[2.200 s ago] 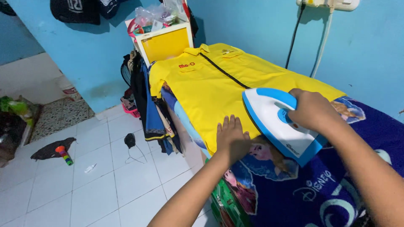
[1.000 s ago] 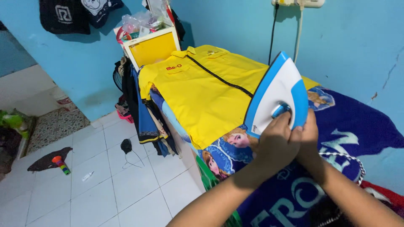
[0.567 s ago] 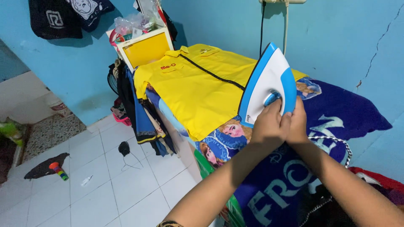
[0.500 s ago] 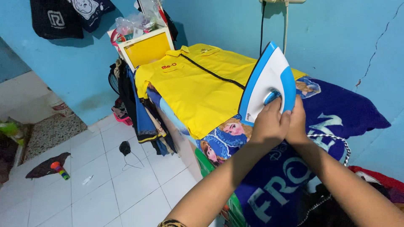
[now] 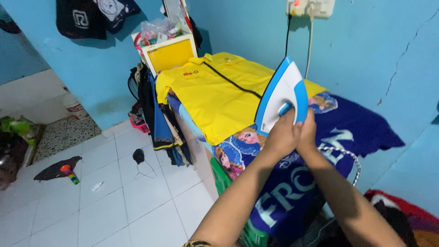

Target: The recorder is ironing a yellow short-sleeved collared shirt on a flat surface.

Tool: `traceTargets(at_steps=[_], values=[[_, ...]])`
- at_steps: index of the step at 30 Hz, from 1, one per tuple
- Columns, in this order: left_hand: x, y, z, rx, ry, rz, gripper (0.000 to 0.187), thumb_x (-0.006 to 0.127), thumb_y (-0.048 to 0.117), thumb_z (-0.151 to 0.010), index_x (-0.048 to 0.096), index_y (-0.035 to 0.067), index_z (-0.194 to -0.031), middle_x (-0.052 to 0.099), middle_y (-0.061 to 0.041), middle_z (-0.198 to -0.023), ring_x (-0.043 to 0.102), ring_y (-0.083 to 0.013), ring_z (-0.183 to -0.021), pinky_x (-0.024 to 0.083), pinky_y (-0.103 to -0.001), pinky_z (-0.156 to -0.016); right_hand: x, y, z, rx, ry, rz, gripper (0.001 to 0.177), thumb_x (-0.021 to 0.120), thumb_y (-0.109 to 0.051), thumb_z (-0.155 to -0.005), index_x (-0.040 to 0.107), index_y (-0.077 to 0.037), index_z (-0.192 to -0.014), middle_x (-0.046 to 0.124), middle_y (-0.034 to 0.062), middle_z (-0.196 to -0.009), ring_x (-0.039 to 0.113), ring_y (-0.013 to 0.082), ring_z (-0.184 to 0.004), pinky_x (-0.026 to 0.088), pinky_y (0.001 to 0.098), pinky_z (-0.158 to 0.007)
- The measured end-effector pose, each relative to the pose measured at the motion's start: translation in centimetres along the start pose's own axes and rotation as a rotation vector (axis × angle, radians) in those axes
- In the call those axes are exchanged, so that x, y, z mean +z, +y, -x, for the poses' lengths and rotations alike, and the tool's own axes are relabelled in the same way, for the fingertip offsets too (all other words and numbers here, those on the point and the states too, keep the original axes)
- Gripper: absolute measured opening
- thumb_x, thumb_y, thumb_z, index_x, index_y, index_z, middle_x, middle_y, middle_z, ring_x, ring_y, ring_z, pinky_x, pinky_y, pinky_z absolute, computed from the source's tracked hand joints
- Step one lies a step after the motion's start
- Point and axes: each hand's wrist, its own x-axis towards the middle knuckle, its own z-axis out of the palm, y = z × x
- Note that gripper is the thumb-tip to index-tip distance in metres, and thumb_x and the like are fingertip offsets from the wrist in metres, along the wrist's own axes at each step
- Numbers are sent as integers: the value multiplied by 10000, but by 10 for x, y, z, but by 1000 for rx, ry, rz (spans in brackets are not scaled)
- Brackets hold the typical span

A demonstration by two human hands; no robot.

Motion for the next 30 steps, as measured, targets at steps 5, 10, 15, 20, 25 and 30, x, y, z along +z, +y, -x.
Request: traceTargets(at_steps=[5, 10, 15, 20, 25, 30], values=[[-3, 7, 8, -34, 15, -33, 445, 543, 187, -976, 508, -1, -1378, 638, -319, -1177, 599, -504, -1106, 470, -574, -954, -3, -17, 3, -46, -28, 3, 338, 676, -243, -957, 495, -17, -1131, 665, 244, -975, 696, 408, -924, 523, 464, -777], [-3, 12, 12, -67, 19, -39, 433, 529, 196, -982, 517, 5, -1370, 642, -304, -1182, 602, -489, -1129, 476, -560, -957, -5, -11, 4, 7, -65, 4, 334, 667, -248, -955, 482, -15, -1106, 678, 249, -955, 717, 419, -939, 528, 480, -766], [-2, 7, 15, -6, 62, 12, 410, 552, 164, -980, 536, -21, -1345, 638, -308, -1200, 606, -484, -1159, 489, -529, -983, -11, -26, 3, -95, -37, 88, 467, 687, -227, -961, 475, 29, -1290, 652, 287, -1135, 652, 470, -1049, 503, 520, -879], [-14, 7, 23, 1, 34, 26, 462, 561, 187, -994, 527, -24, -1404, 650, -289, -1239, 629, -456, -1177, 505, -496, -1005, -29, -65, 6, -119, -112, 227, 595, 725, -198, -881, 472, 23, -1372, 585, 286, -1282, 556, 470, -1207, 437, 526, -1032], [-30, 10, 38, 5, 33, -95, 515, 594, 244, -999, 526, -42, -1422, 643, -284, -1307, 626, -439, -1207, 499, -481, -1028, -49, -93, 14, -207, -192, 388, 846, 719, -239, -818, 372, 48, -1534, 462, 285, -1487, 415, 470, -1405, 335, 582, -1210], [-74, 38, 44, 33, 72, -298, 481, 586, 298, -1025, 576, 18, -1415, 653, -209, -1393, 602, -389, -1339, 477, -484, -1141, -66, -142, 13, -150, -267, 717, 1048, 727, -448, -816, 286, 71, -1612, 187, 305, -1682, 79, 482, -1598, 106, 756, -1188]])
